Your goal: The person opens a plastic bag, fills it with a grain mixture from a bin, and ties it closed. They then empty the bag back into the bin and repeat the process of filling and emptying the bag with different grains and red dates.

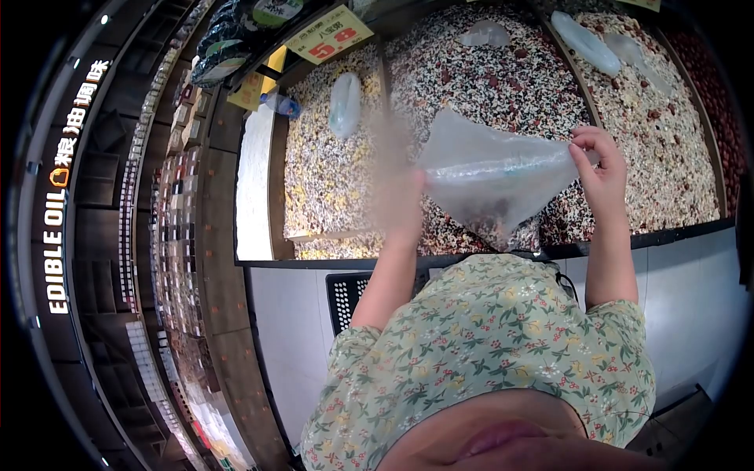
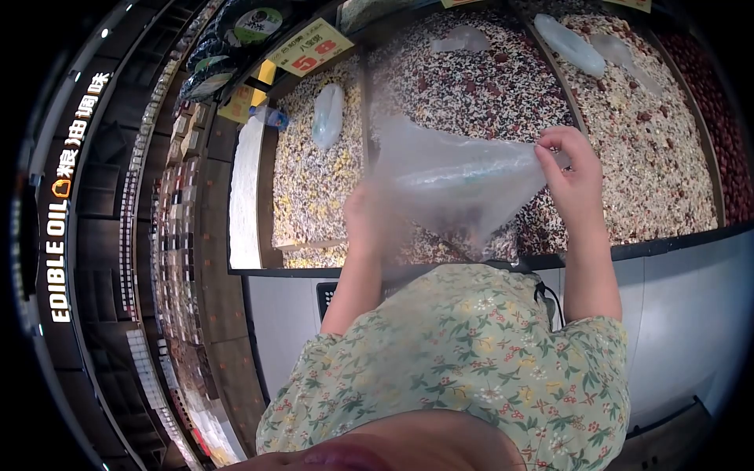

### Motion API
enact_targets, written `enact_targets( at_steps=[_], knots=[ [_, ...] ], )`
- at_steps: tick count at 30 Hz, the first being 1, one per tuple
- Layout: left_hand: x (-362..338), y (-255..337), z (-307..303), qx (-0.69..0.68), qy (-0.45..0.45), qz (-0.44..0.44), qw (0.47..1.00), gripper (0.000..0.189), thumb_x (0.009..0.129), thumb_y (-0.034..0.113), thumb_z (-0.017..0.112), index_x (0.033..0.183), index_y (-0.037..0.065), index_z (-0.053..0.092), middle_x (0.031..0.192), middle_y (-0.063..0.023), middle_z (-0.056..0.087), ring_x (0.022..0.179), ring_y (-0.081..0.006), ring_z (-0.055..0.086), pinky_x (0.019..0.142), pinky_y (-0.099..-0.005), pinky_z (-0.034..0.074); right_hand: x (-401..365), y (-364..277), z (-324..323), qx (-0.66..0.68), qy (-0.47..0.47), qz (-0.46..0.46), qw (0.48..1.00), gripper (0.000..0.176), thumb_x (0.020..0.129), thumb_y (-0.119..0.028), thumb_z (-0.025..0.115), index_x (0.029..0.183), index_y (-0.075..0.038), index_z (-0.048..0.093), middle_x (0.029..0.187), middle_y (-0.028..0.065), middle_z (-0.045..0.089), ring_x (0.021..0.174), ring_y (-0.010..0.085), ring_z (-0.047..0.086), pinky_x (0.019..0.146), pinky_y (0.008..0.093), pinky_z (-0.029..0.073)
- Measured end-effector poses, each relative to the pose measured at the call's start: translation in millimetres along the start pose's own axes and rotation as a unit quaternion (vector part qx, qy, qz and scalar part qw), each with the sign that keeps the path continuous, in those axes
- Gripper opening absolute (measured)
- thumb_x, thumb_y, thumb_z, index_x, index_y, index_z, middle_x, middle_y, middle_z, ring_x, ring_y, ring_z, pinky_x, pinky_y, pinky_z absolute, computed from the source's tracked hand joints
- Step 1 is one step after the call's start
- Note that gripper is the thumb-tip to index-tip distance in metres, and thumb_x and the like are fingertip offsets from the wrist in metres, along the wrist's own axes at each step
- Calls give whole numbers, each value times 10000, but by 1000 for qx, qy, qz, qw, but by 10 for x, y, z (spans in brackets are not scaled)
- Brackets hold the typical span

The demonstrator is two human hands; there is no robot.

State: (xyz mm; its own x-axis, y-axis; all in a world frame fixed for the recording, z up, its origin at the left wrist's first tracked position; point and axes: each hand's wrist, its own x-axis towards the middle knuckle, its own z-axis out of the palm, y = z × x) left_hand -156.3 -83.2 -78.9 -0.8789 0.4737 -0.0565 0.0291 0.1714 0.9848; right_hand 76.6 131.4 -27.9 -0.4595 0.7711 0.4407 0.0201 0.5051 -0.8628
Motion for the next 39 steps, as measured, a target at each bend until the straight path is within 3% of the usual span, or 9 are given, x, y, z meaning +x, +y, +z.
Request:
enact_targets(
  at_steps=[1,4,8,14,20,23,25,28,39],
  knots=[
    [-2,-23,-5,-20,-11,4,1000,222,798,226,588,838,18,653,797,-87,635,767,-190,579,694,-332,430,9,-81,10,-152,22,-98,983,144,740,-57,621,874,-29,579,940,71,580,881,210,537,755,309,432],
    [-34,-30,10,-8,-42,22,999,219,801,219,590,841,10,647,796,-80,631,756,-180,575,690,-323,429,1,-252,33,-216,-12,-144,966,207,704,-57,622,906,-36,579,1030,105,556,974,293,506,833,378,413],
    [-138,237,97,197,-101,141,965,217,833,221,565,833,12,622,789,-59,606,769,-160,553,732,-304,415,-8,-440,177,-200,-26,-173,964,247,683,-49,624,925,-41,580,1041,110,549,985,296,505,856,391,399],
    [-282,470,212,179,-109,226,951,135,706,2,517,822,16,585,734,-107,595,663,-257,579,579,-339,452,-62,-339,307,-148,-92,-196,965,186,663,-34,633,840,-37,574,849,102,551,825,287,517,728,372,416],
    [-317,493,227,137,-113,77,981,108,753,22,511,837,25,578,760,-100,590,684,-234,574,582,-322,445,-84,-343,341,-120,-112,-203,965,122,669,-16,621,774,-31,559,772,100,547,729,284,519,631,343,425],
    [-216,278,202,139,-140,163,967,83,790,54,530,851,19,574,781,-85,595,685,-184,564,581,-292,437,-155,-335,302,-59,-124,-177,974,86,719,-6,589,796,-19,553,811,100,576,756,260,561,670,327,447],
    [-320,472,282,91,-117,95,984,91,792,68,543,860,14,568,782,-80,591,683,-170,556,584,-287,434,-228,-350,264,129,-212,-18,968,71,780,-16,543,849,-6,535,882,106,596,821,221,591,731,305,451],
    [-410,713,347,34,-92,0,995,110,786,79,565,869,7,557,778,-70,579,687,-156,547,595,-284,433,-270,-302,303,255,-283,41,924,153,811,-78,544,935,9,517,920,114,599,867,198,589,763,301,446],
    [-536,824,409,46,-203,30,978,178,846,68,544,990,-11,613,1028,-79,593,917,-146,550,808,-272,429,-513,-232,676,19,-385,-18,923,450,786,-265,568,1169,-54,459,1037,183,564,961,361,540,835,397,423]
  ],
)
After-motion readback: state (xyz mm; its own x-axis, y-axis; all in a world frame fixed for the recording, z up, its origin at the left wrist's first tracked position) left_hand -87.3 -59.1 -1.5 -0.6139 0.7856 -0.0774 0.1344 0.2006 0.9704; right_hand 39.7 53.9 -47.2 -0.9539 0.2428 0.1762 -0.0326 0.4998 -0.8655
